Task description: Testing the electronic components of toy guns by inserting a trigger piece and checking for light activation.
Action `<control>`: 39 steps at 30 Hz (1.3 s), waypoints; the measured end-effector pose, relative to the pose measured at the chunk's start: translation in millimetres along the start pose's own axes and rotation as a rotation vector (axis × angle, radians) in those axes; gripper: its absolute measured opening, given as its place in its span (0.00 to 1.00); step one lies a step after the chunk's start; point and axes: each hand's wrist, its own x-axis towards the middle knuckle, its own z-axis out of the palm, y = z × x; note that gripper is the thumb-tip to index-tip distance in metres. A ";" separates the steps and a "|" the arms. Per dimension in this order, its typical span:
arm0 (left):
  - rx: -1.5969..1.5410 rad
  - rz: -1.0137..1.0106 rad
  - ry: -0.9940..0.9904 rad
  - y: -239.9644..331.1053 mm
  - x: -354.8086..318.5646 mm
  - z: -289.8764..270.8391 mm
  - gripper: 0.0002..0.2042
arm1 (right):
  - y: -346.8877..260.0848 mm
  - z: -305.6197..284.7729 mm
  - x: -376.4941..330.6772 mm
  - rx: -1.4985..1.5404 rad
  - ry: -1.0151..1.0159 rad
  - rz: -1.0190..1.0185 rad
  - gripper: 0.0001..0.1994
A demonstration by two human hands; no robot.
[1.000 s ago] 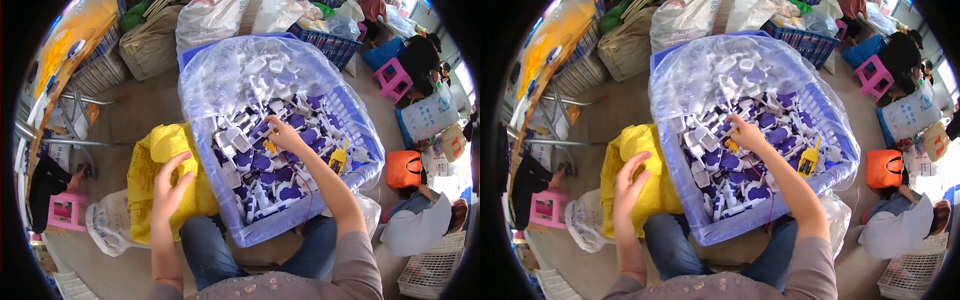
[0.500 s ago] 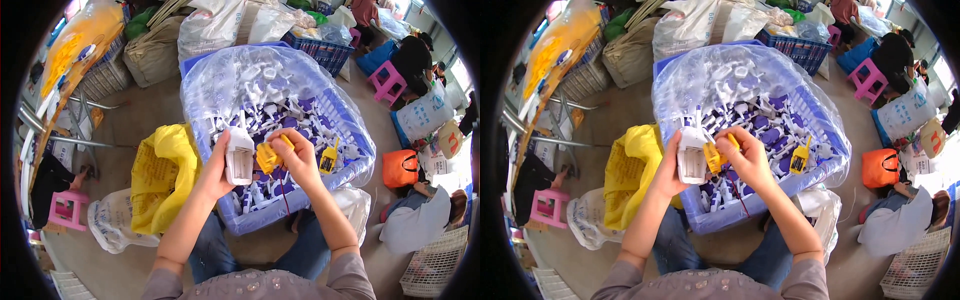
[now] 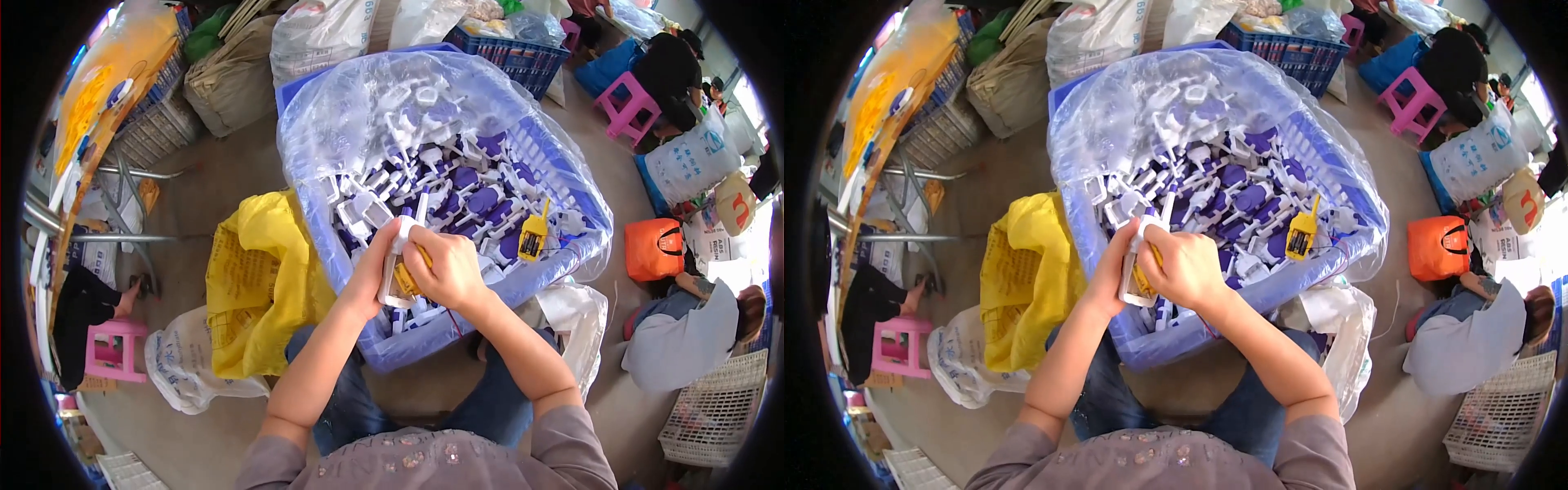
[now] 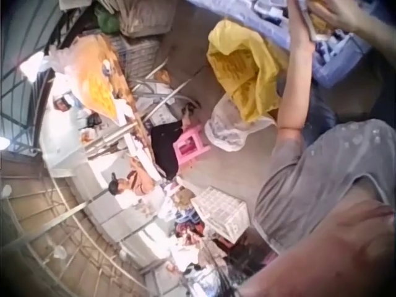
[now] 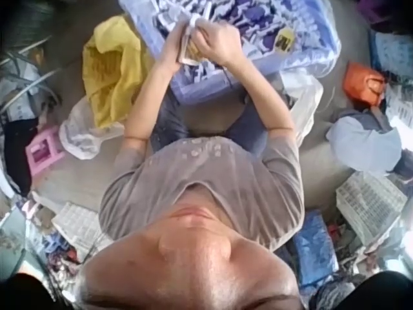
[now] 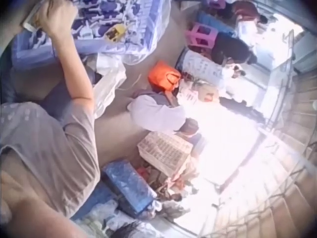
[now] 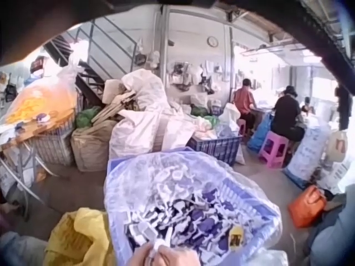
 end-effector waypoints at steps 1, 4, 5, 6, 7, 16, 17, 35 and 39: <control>-0.005 -0.004 0.005 0.3 0.3 -0.9 0.18 | -0.7 2.0 -0.3 0.002 -0.007 0.004 0.05; 0.032 0.022 0.059 3.7 -4.4 1.6 0.19 | -3.7 10.0 -0.4 -0.045 0.066 -0.064 0.05; 0.029 0.020 0.065 1.6 -3.5 -1.1 0.19 | -4.4 12.8 -0.5 -0.042 0.060 -0.062 0.05; 0.018 0.073 0.080 -1.3 -1.9 -5.1 0.17 | -5.3 15.6 -0.8 -0.045 0.087 -0.075 0.05; 0.007 0.124 0.094 -5.1 -1.1 -7.4 0.17 | -5.3 18.4 -1.6 -0.050 0.115 -0.087 0.05; -0.045 0.218 0.309 -33.8 5.1 -5.6 0.25 | 15.1 47.8 8.7 -0.178 0.291 -0.047 0.10; -0.042 0.221 0.308 -35.6 5.4 -7.7 0.25 | 14.2 49.4 8.5 -0.177 0.294 -0.049 0.10; 0.214 0.516 -0.289 12.5 -12.0 -20.5 0.32 | 8.4 -0.2 -6.3 1.564 -0.405 0.548 0.18; 0.110 0.212 -0.632 19.8 -23.0 -3.0 0.43 | 7.9 24.0 -29.3 1.666 -0.627 0.632 0.18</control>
